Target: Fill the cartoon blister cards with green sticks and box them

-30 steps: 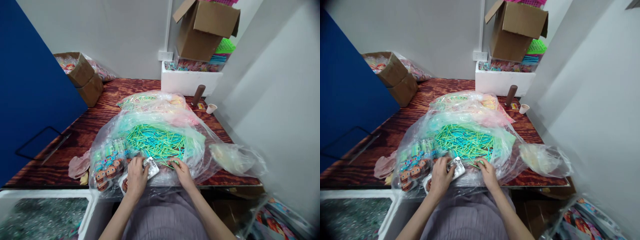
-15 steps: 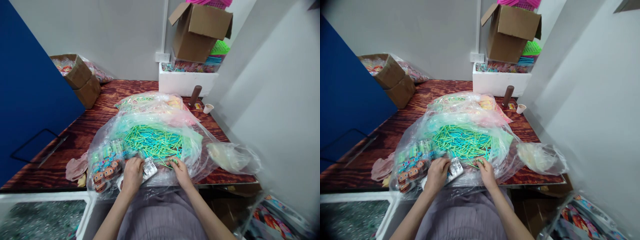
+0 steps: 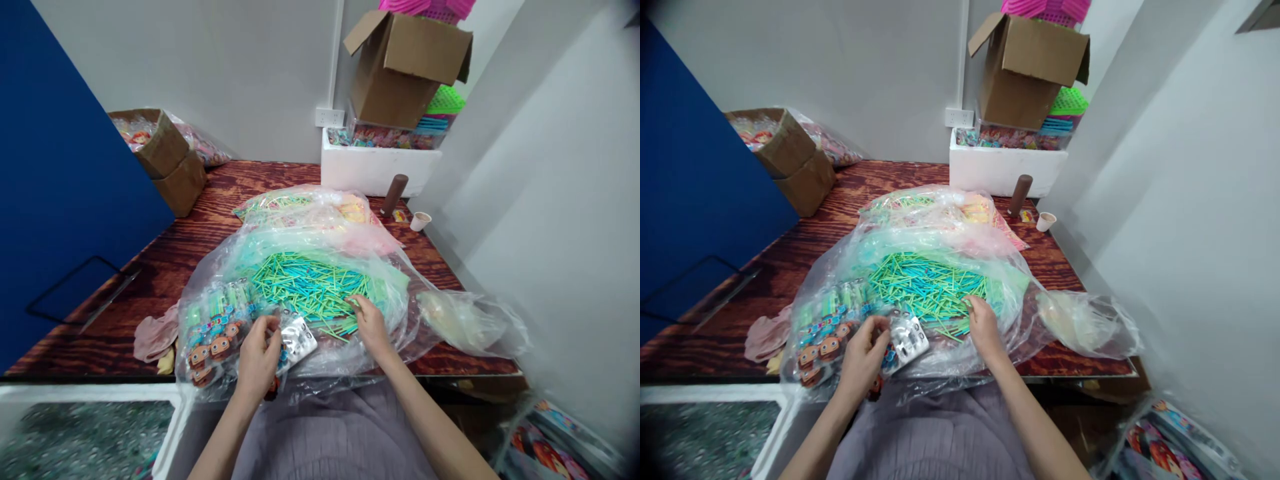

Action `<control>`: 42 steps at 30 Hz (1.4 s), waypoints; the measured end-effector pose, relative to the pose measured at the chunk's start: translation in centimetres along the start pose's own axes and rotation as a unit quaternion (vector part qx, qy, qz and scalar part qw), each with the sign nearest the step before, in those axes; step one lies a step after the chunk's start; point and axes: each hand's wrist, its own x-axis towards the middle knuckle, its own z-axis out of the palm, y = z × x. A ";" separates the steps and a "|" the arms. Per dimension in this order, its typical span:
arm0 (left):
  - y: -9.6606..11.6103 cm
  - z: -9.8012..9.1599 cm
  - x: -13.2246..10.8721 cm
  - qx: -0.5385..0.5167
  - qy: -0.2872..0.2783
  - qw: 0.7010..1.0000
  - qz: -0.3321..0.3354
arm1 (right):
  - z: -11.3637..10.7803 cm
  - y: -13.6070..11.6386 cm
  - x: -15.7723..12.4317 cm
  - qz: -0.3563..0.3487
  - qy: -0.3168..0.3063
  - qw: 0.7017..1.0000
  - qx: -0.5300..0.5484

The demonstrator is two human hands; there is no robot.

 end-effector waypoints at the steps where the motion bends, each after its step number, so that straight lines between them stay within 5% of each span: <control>1: -0.2 0.1 -0.1 -0.022 -0.008 1.000 -0.018 | -0.2 -0.3 0.0 0.009 0.002 1.000 0.009; 7: -0.1 0.4 0.1 -0.174 -0.032 0.982 -0.071 | 1.0 -3.3 -4.0 0.057 -0.062 0.989 0.118; 12: 0.9 0.2 0.0 -0.181 -0.023 0.981 -0.060 | 3.0 -2.7 -6.8 0.091 -0.088 0.982 0.139; 23: 1.3 0.4 -1.1 -0.223 -0.068 0.970 -0.075 | 2.0 -3.2 -6.7 0.091 -0.096 0.964 0.232; 42: 0.3 0.9 -1.1 -0.255 -0.097 0.956 -0.109 | 2.2 -3.7 -6.6 0.106 -0.103 0.962 0.230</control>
